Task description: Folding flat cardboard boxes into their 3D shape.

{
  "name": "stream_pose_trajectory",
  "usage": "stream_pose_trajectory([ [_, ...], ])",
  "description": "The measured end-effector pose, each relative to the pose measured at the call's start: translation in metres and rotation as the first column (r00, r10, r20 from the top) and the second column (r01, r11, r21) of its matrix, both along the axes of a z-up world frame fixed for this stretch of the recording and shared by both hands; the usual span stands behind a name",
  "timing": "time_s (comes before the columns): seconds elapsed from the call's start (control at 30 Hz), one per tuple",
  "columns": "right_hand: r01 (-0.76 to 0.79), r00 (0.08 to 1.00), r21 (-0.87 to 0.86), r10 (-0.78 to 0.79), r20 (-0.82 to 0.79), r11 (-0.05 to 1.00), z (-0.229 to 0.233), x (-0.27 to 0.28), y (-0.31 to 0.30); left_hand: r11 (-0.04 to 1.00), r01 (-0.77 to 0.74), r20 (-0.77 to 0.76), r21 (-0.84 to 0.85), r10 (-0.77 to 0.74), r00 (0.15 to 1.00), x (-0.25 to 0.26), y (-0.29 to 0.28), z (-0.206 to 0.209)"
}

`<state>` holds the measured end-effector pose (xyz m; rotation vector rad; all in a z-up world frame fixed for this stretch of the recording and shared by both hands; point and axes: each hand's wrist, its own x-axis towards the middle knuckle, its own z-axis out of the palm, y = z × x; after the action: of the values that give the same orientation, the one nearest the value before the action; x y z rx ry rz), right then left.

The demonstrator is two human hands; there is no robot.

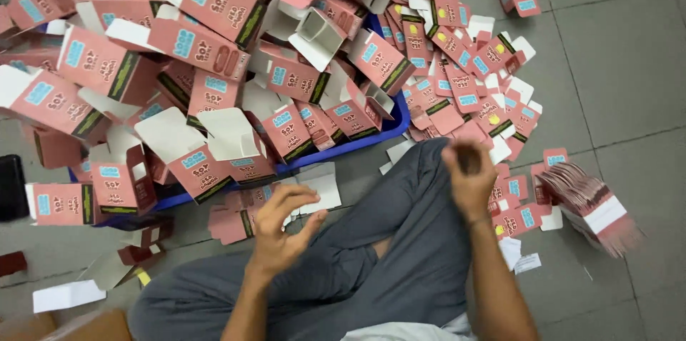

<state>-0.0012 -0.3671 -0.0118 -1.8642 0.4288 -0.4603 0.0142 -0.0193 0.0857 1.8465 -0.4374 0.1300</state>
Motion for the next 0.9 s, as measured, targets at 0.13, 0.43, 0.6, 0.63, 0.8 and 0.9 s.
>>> stream_pose_trajectory([
  [0.13, -0.043, 0.999, -0.267, 0.041, -0.014, 0.963, -0.032, 0.074, -0.042, 0.999, 0.027, -0.049, 0.04, -0.025, 0.998, -0.013, -0.002, -0.046],
  [0.43, -0.47, 0.683, -0.526, -0.086, -0.725, 0.709, -0.083, 0.126, -0.046, 0.986, 0.063, -0.149, 0.155, -0.04, 0.988, -0.016, -0.003, -0.063],
  [0.6, -0.454, 0.82, -0.614, 0.033, -0.572, 0.646, -0.093, 0.112, -0.056, 0.207, 0.509, -0.549, 0.836, 0.289, 0.784, 0.015, 0.03, -0.092],
  [0.63, -0.471, 0.815, -0.605, 0.054, -0.577, 0.643, -0.084, 0.111, -0.053, 0.21, 0.511, -0.552, 0.834, 0.309, 0.774, 0.003, 0.043, -0.12],
  [0.8, -0.458, 0.798, -0.536, 0.063, -0.599, 0.709, -0.059, 0.108, -0.041, 0.309, 0.29, -0.389, 0.906, 0.335, 0.858, -0.018, 0.072, -0.172],
  [0.9, -0.457, 0.797, -0.534, 0.062, -0.6, 0.712, -0.069, 0.107, -0.045, 0.266, -0.084, 0.023, 0.96, 0.224, 0.974, -0.031, 0.08, -0.202],
])
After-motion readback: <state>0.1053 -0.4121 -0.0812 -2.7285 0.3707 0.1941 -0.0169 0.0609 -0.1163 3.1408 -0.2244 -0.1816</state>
